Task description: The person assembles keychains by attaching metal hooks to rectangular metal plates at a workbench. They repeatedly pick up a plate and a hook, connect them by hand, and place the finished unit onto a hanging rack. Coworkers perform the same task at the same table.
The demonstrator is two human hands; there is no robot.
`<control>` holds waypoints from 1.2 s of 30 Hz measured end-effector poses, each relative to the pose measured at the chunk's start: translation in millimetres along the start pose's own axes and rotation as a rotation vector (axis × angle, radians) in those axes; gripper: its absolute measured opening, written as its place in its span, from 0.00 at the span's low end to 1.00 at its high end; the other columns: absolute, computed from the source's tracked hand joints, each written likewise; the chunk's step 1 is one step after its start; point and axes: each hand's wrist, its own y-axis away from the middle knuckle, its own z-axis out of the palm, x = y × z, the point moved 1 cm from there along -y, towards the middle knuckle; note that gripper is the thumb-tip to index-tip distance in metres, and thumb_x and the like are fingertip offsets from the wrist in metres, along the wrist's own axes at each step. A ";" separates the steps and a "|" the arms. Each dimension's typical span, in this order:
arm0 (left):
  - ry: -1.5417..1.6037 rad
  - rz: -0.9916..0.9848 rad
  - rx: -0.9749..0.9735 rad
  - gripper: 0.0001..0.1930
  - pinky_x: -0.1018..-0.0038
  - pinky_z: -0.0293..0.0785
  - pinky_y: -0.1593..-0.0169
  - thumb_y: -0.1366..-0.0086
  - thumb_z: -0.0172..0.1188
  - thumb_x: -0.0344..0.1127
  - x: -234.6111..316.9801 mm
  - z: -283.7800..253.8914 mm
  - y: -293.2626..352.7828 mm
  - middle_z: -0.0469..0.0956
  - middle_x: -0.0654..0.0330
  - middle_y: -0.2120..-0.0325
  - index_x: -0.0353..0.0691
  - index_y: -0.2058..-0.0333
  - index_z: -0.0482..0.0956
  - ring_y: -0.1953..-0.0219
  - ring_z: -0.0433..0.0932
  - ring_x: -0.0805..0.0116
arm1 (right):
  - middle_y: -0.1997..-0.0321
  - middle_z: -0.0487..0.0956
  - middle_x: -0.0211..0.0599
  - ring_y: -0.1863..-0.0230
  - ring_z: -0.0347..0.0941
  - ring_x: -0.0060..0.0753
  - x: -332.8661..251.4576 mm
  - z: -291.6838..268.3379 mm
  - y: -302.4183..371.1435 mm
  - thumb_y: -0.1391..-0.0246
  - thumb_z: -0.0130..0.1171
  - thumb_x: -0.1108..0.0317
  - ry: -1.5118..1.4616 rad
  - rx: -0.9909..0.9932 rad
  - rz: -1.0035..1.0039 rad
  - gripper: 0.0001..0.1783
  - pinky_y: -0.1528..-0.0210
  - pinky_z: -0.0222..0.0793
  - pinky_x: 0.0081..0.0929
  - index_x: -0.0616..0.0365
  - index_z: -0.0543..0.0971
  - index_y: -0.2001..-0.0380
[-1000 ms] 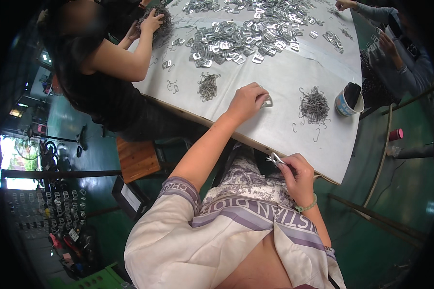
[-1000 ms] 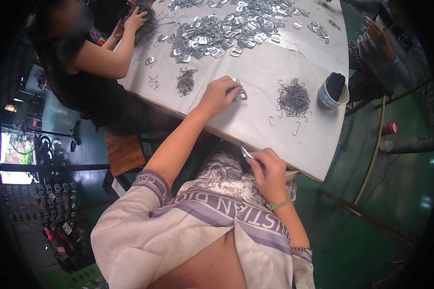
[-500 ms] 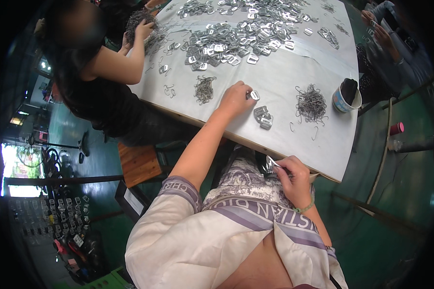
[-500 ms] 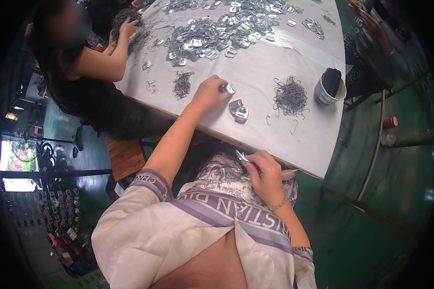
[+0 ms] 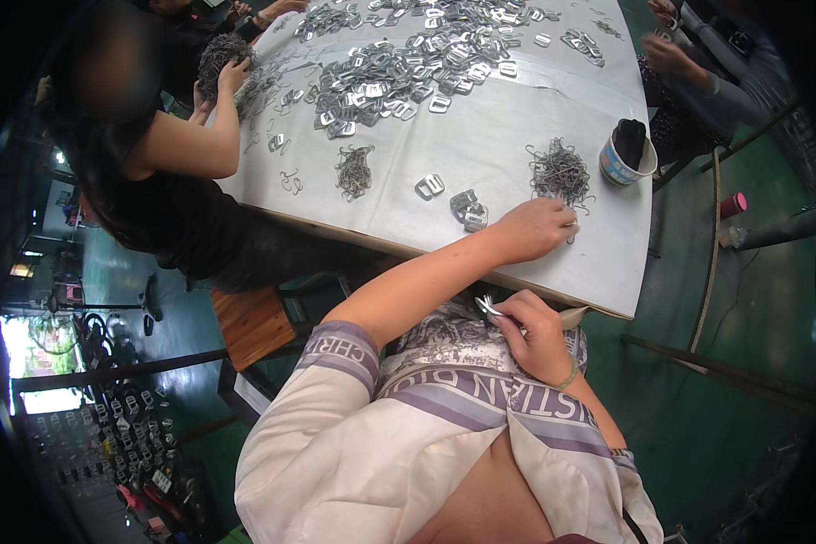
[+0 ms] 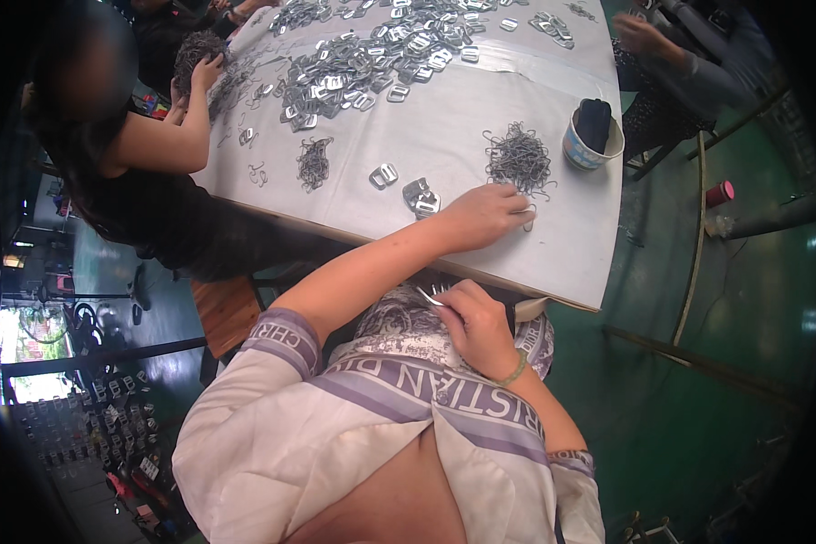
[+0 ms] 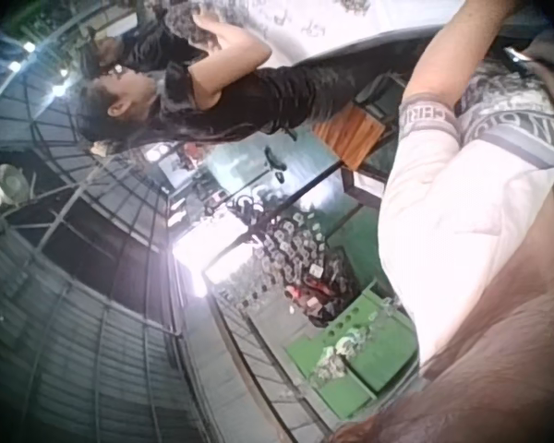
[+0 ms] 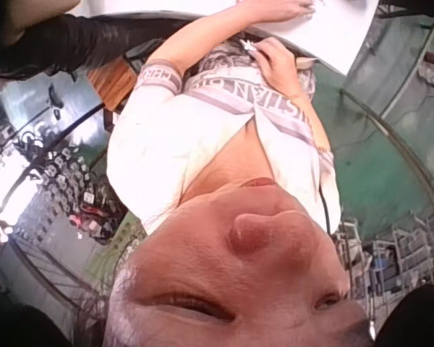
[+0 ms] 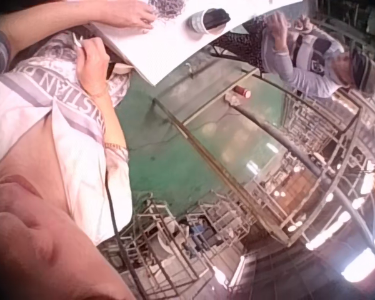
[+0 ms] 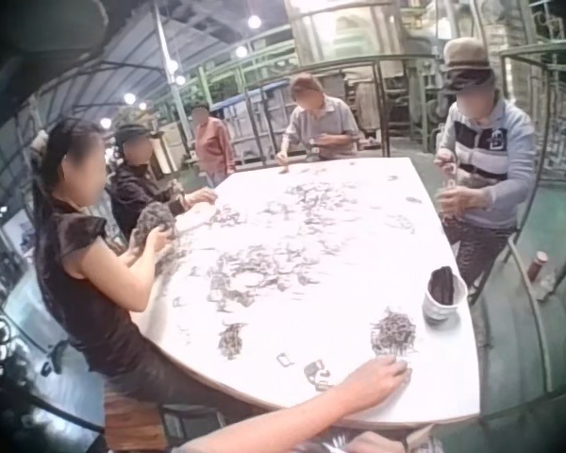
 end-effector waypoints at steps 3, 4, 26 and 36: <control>-0.131 0.070 -0.093 0.07 0.67 0.71 0.64 0.50 0.57 0.33 7.6 8.3 -24.5 0.75 0.61 0.74 0.39 0.73 0.82 0.67 0.74 0.62 | 0.70 0.76 0.41 0.72 0.75 0.41 -0.2 -0.2 1.8 0.54 0.62 0.80 0.004 -0.008 -0.008 0.07 0.70 0.70 0.30 0.64 0.79 0.68; -0.178 0.076 -0.177 0.07 0.67 0.71 0.64 0.50 0.57 0.33 10.8 11.4 -27.8 0.75 0.61 0.74 0.40 0.74 0.82 0.66 0.75 0.61 | 0.70 0.76 0.41 0.72 0.74 0.39 0.9 0.1 2.5 0.54 0.62 0.81 0.010 -0.010 -0.023 0.07 0.70 0.69 0.28 0.65 0.79 0.68; 0.673 -0.615 0.136 0.05 0.73 0.66 0.55 0.44 0.60 0.27 71.0 -123.2 96.8 0.68 0.59 0.65 0.36 0.69 0.74 0.61 0.70 0.67 | 0.67 0.75 0.36 0.72 0.78 0.24 2.6 6.0 -10.3 0.47 0.56 0.84 -0.297 0.064 0.217 0.08 0.71 0.75 0.17 0.69 0.79 0.63; 0.678 -0.574 0.306 0.06 0.73 0.70 0.60 0.42 0.57 0.25 85.2 -107.0 103.2 0.75 0.55 0.63 0.36 0.65 0.74 0.64 0.73 0.66 | 0.68 0.78 0.35 0.72 0.78 0.21 -2.4 7.7 -14.4 0.46 0.56 0.82 -0.389 0.043 0.316 0.06 0.70 0.75 0.17 0.69 0.78 0.64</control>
